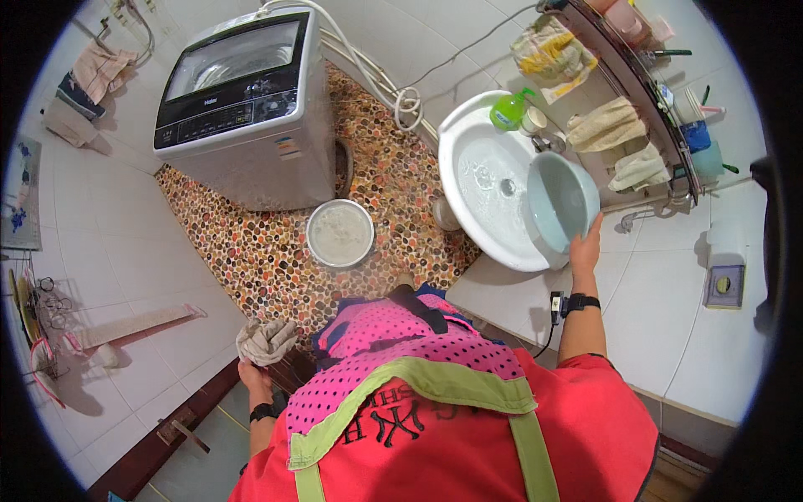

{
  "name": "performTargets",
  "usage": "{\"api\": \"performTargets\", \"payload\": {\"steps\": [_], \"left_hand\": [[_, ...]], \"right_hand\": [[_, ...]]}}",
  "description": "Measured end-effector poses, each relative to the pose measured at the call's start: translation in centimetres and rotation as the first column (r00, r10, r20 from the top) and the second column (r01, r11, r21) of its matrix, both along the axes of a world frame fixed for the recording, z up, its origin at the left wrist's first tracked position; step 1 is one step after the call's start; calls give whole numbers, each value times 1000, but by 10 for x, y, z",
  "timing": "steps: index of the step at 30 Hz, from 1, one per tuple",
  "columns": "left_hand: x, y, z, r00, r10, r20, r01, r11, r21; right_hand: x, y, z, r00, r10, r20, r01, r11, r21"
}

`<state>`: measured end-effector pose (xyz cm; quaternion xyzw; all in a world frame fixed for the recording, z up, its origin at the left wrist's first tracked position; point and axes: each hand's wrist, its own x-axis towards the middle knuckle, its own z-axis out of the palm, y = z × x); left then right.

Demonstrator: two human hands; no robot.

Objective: The person fills a basin with water from a sink, pours it into a top-loading washing machine, and wipes the interior drum and lid with a cloth. The person then uses a small brush to scrub the drum's inner surface.

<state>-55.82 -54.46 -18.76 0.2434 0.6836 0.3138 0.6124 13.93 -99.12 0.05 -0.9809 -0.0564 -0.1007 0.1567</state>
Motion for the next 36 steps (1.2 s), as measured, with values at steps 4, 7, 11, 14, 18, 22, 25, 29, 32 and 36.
{"api": "performTargets", "payload": {"steps": [4,7,11,14,18,22,25,29,32,36], "left_hand": [[15,-1,8,984,28,-178,-40,997,-65],[23,-9,16,999,31,16,-30,998,-56],[21,-27,30,998,42,-52,-43,999,-13],[14,-43,42,992,99,-83,-99,995,-5],[2,-70,53,964,211,-160,-206,977,45],[-21,-92,47,944,250,-216,-261,965,-25],[-41,-99,30,937,310,-158,-326,942,-82],[-57,-104,19,918,351,-187,-375,920,-114],[-54,-101,26,894,399,-204,-428,895,-125],[-35,-92,37,886,401,-233,-428,900,-78]], "right_hand": [[-22,-31,-27,983,-171,-73,167,985,-53],[-22,-28,-53,939,-322,-121,326,945,18],[-19,10,-99,903,-421,-87,430,884,185],[-31,54,-114,782,-547,-298,620,734,277],[-24,135,-122,605,-350,-715,794,205,572],[17,168,-162,763,-306,-570,630,549,549],[25,118,-201,908,380,-174,-338,913,228],[37,89,-229,607,372,-702,721,115,683],[43,82,-204,502,365,-784,853,-62,518],[39,72,-128,549,442,-709,752,110,650]]}}
